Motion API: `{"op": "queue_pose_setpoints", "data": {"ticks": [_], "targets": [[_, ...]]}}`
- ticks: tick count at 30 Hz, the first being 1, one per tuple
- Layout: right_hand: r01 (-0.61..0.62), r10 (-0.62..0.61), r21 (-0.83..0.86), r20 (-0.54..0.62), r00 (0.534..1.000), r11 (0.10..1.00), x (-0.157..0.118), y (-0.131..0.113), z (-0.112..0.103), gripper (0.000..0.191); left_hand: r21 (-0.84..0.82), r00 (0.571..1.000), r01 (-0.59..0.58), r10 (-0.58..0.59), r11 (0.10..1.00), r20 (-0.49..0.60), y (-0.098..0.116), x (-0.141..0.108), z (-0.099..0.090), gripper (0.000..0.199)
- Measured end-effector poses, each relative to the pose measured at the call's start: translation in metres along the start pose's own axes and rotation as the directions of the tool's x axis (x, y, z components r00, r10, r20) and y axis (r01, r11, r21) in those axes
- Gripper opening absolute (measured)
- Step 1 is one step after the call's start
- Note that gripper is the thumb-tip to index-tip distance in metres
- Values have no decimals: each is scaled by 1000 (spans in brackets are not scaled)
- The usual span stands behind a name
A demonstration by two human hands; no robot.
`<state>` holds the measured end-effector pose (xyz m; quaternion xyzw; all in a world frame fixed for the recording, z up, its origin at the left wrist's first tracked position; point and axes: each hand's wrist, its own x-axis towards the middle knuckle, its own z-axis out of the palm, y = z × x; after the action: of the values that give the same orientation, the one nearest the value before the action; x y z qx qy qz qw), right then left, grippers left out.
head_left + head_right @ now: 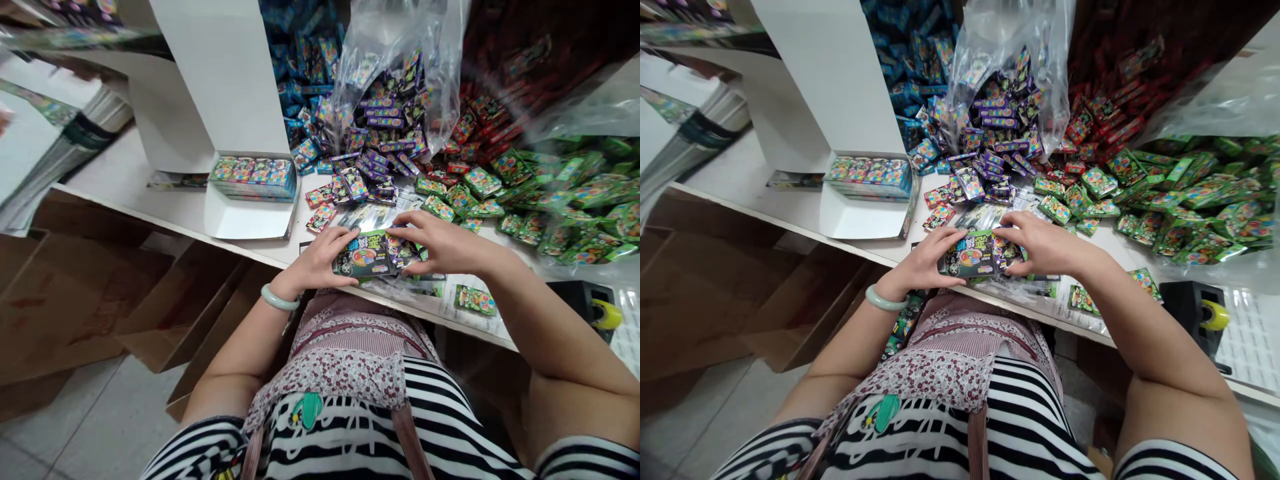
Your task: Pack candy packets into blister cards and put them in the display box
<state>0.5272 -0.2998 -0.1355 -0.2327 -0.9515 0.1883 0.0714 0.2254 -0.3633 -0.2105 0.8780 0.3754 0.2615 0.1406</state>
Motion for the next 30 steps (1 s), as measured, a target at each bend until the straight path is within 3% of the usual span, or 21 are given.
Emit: {"op": "queue_pose_setpoints", "data": {"ticks": [4, 8, 13, 24, 27, 30], "targets": [[-31, 28, -15, -141, 990, 999, -4, -1, -9, 67, -42, 999, 29, -30, 999, -30, -3, -1, -3, 100], [-95, 73, -76, -248, 966, 993, -4, -9, 0, 69, -51, 998, 43, -46, 998, -45, -2, 0, -2, 102], [-72, 55, -79, -199, 978, 994, -4, -16, 18, 68, -39, 997, 32, -35, 999, -64, -1, 0, 4, 103], [-13, 23, 128, -80, 997, 992, -7, -15, 23, 68, 0, 1000, 20, -20, 1000, -2, 4, -4, 9, 100], [-75, 114, 178, -218, 969, 981, -3, -12, 31, 62, 32, 995, 80, -78, 996, -56, 2, -7, 9, 100], [-163, 250, 278, -313, 916, 947, 3, -18, 43, 42, 53, 989, 106, -100, 993, -109, 1, -8, 10, 101]]}}
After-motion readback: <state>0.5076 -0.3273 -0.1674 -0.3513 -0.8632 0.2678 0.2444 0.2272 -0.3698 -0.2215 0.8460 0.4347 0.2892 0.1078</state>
